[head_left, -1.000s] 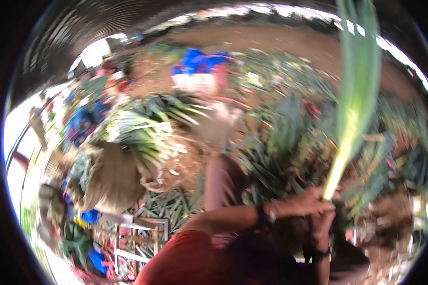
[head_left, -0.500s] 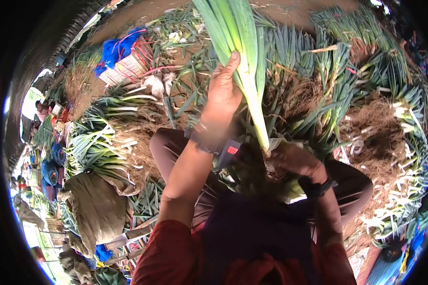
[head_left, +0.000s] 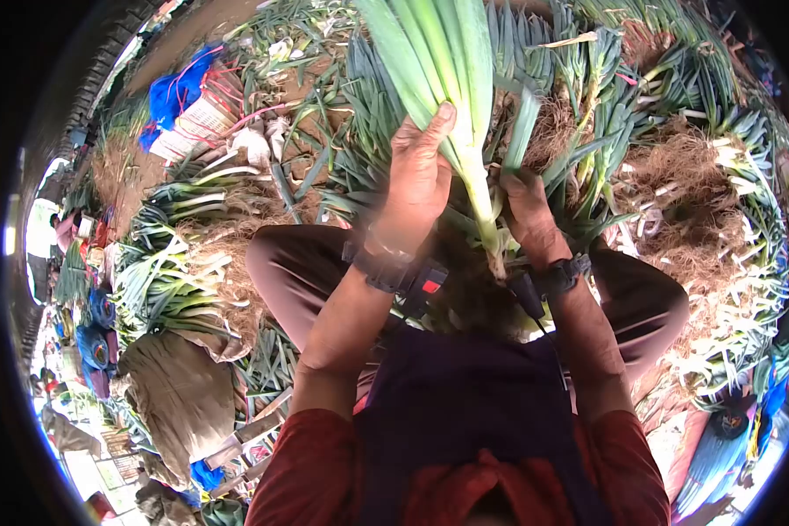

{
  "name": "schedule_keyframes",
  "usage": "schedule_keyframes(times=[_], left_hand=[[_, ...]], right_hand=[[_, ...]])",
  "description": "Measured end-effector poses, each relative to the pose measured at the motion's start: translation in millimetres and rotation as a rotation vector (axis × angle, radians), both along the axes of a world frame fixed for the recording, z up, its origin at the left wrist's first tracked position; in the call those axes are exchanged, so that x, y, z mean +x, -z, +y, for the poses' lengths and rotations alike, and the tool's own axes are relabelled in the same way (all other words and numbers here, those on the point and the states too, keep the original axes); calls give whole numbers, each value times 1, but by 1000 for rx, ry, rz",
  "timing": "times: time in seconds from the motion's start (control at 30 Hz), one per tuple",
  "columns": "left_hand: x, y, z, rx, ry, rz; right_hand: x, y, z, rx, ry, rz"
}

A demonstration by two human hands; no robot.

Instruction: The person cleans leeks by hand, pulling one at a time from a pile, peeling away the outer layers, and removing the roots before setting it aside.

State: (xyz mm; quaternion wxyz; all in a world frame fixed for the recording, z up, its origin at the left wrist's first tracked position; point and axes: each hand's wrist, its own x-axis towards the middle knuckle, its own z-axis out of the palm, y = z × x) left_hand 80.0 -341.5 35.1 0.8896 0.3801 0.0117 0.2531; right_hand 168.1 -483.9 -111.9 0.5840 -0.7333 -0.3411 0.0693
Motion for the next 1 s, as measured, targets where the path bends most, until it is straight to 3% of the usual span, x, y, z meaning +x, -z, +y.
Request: schedule_keyframes(times=[0.07,0.1,0.17,0.23,0.3,0.4,0.47,0.6,0.7,0.8,0.83,0.9,0.97,1.0], left_hand=[[-4,-1,1,-15,53,-33],[-5,-1,-7,24,-48,14],[-8,17,-11,-6,-85,26],[-11,12,-13,252,-258,54],[-12,8,-1,234,-275,59],[-20,-12,19,12,-221,4],[-28,-51,22,-23,-228,-78],[-31,-80,34,47,-238,-161],[-33,-90,29,71,-241,-188],[-26,-95,45,100,-200,-199],[-23,-89,54,109,-177,-184],[-12,-70,60,45,-223,-118],[-11,-64,55,-91,-214,-92],[-8,-67,49,-90,-235,-80]], right_hand=[[-5,11,-3,132,82,-34],[-11,12,-1,77,195,-31],[-32,-5,-16,-382,273,-220],[-36,36,-40,-677,207,-379],[-50,115,-74,-767,252,-458],[-59,104,-89,-1009,94,-171],[-55,138,-86,-1058,156,-140],[-49,142,-79,-1109,222,-197],[-55,107,-83,-1121,106,-106],[-14,119,-94,-1030,-68,11],[-13,98,-83,-704,-69,108],[-18,23,-71,-338,-140,260],[-43,-64,-57,-161,-308,365],[-54,-83,-49,-118,-390,411]])
